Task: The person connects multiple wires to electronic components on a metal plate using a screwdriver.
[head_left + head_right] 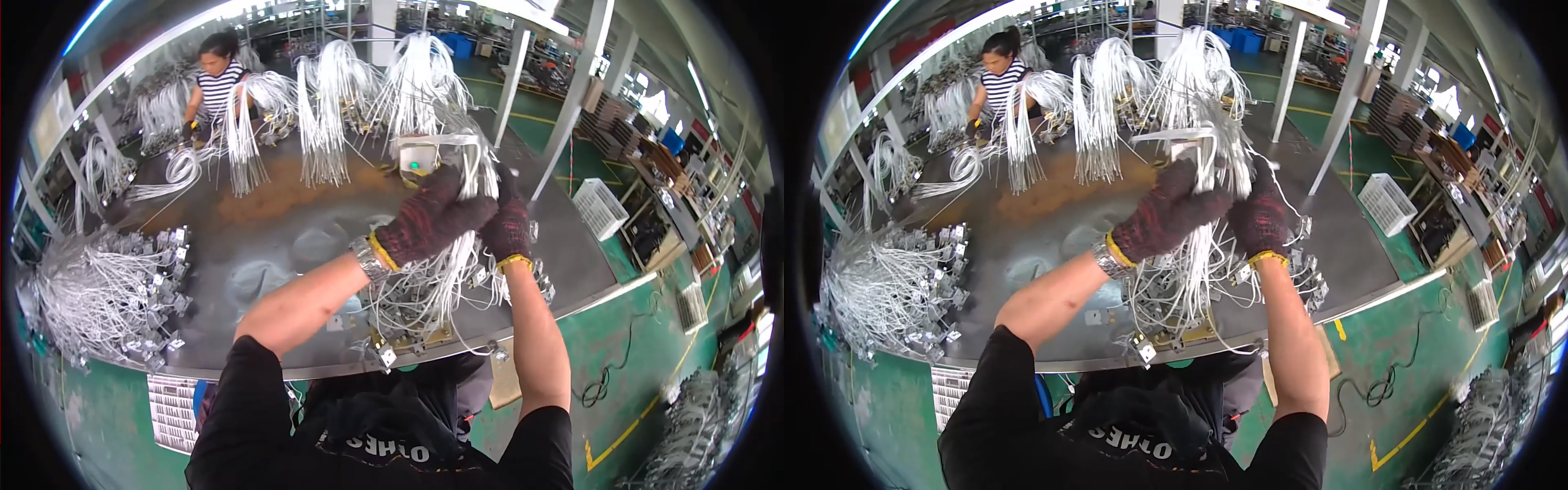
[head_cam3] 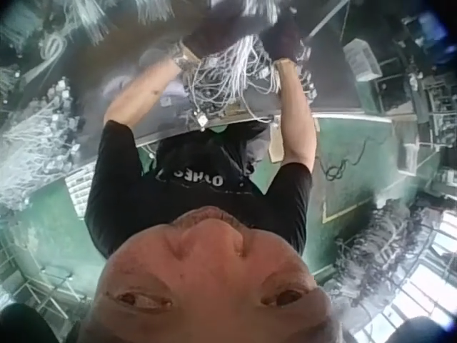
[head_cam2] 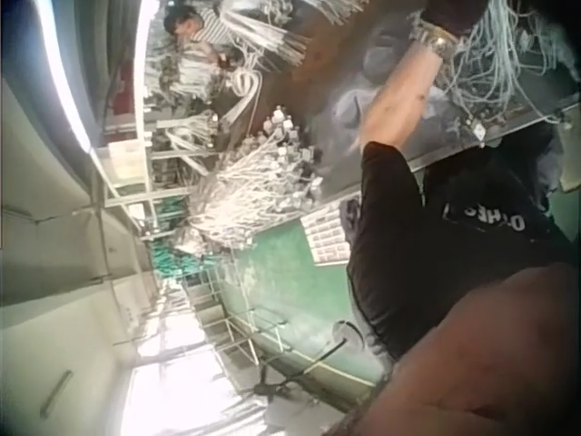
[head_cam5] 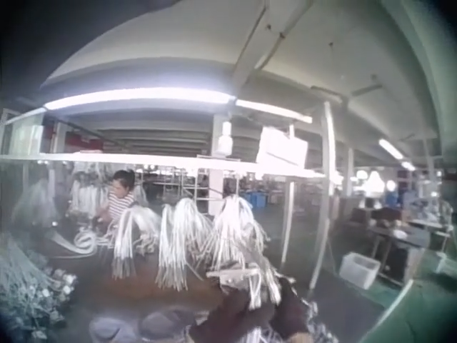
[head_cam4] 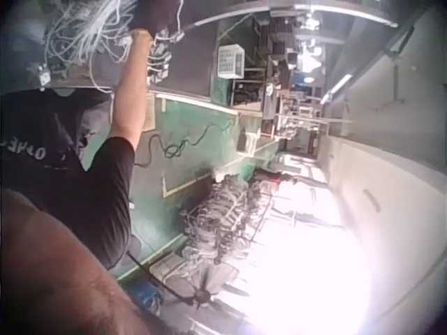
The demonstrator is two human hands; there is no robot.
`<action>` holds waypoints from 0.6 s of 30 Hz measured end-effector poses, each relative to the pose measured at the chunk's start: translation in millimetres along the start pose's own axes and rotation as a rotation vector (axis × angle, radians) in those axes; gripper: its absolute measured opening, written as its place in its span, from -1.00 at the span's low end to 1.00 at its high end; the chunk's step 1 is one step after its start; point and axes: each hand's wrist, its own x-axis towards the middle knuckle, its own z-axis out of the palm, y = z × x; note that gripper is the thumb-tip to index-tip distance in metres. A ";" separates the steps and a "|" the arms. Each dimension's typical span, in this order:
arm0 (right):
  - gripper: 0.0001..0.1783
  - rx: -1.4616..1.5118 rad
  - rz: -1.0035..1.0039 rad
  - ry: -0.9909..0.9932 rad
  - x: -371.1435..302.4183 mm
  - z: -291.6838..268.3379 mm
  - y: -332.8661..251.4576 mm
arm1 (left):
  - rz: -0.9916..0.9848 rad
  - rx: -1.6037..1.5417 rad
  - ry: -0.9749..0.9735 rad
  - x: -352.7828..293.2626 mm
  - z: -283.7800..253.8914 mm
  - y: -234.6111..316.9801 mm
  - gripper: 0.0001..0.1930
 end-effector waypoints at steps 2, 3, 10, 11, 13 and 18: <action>-0.23 -0.225 0.027 0.021 13.1 -0.8 5.3 | 0.211 -0.043 -0.033 -7.2 -7.7 6.8 -0.65; -0.27 -0.276 0.085 0.023 20.5 -7.8 4.2 | 0.130 0.053 0.024 -18.7 -17.1 8.8 -0.60; -0.49 -0.542 -0.012 0.316 64.2 -99.9 140.8 | 0.053 -0.508 0.318 -111.9 -168.0 -0.5 -0.47; -0.48 -0.547 0.074 0.295 65.5 -102.5 145.8 | 0.061 -0.485 0.371 -116.9 -176.4 11.7 -0.51; -0.44 -0.474 0.257 0.181 66.5 -93.8 113.8 | 0.073 -0.354 0.491 -126.4 -194.2 19.5 -0.57; -0.45 -0.595 0.153 0.110 65.1 -57.1 98.6 | 0.019 0.132 0.630 -83.4 -147.4 -3.4 -0.68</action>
